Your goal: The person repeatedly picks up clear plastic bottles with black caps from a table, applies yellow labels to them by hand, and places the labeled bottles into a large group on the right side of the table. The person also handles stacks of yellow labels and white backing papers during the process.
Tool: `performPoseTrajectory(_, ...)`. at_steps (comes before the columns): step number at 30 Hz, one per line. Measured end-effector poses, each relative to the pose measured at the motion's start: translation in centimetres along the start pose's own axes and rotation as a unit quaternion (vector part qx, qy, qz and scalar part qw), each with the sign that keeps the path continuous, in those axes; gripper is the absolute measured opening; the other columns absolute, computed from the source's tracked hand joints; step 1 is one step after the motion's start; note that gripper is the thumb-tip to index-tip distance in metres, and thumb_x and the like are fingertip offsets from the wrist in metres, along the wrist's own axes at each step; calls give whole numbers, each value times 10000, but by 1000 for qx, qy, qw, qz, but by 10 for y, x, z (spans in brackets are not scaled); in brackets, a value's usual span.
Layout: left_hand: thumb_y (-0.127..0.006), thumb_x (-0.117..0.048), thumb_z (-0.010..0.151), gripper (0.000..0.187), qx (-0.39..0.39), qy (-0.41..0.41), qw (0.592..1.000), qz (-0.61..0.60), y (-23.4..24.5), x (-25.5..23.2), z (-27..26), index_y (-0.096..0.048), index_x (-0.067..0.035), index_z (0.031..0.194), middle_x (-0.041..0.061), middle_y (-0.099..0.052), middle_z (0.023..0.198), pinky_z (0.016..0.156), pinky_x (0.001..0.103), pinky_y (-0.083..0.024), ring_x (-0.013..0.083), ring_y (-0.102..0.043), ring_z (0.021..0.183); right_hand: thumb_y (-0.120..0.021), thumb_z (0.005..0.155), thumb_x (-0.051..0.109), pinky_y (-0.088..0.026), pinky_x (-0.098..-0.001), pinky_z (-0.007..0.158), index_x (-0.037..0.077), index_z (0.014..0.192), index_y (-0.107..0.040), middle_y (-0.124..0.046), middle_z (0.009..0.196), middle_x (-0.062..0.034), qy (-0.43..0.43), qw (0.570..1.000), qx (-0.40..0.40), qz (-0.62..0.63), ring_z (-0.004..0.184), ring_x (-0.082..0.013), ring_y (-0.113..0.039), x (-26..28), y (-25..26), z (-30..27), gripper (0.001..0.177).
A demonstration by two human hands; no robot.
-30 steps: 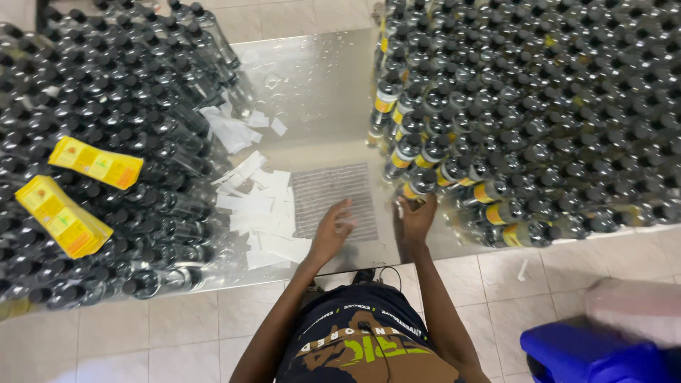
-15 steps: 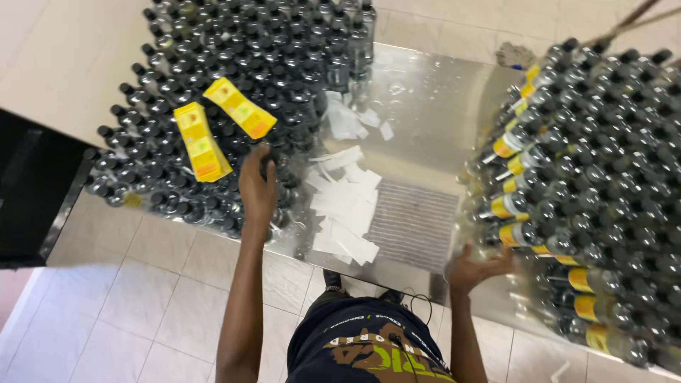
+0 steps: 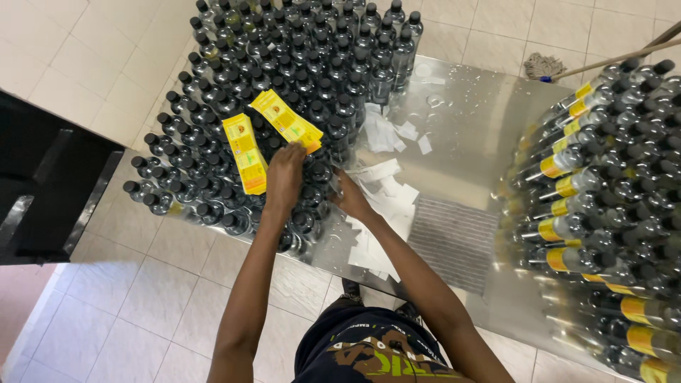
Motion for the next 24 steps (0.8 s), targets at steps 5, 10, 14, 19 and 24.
performPoseTrajectory(5,-708,-79,1094,189,-35,16,999,0,9,3,1,-785,-101,1266,115,-806,1210,1168,465,-541,305,-743,1239,-812,872,-22,-530,-520,1197,90,1611,-482,-645,1524,-180,-26,999,-24,2,1434,-352,-609,6,-7,7,816)
performPoseTrajectory(10,-758,-136,1069,92,-40,21,999,-13,18,1,10,-815,-129,1141,70,-830,1076,1127,438,-564,277,-778,1165,-923,897,175,-488,-472,1255,95,1716,-311,-487,1697,-145,-125,985,-106,60,1537,-341,-509,-13,12,-33,1025)
performPoseTrajectory(14,-751,-123,1050,110,-22,7,1000,3,22,3,13,-833,-157,1116,37,-824,1030,1072,438,-591,279,-794,1080,-956,892,264,-517,-530,1213,30,1566,-527,-658,1487,-190,-193,954,-218,76,1421,-340,-611,58,72,-99,832)
performPoseTrajectory(19,-753,15,1047,195,-123,-16,991,-54,89,-38,23,-820,-76,1206,114,-801,1192,1174,449,-536,344,-741,1207,-885,967,393,-555,-513,1105,15,1468,-596,-720,1328,-239,-305,904,-300,9,1296,-379,-698,54,149,-200,691)
performPoseTrajectory(24,-730,-37,1088,180,-165,211,881,-389,115,-107,20,-763,-97,1255,63,-774,1157,1046,437,-634,268,-783,1099,-839,923,634,-603,-575,1052,-31,1555,-596,-705,1391,-282,-468,834,-241,-165,1314,-424,-688,29,195,-259,949)
Point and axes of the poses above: each hand's wrist, its own z-axis towards the middle knuckle, its own y-axis out of the back of the hand, x = y × z, the point moved 2 cm from there along z, towards the middle knuckle
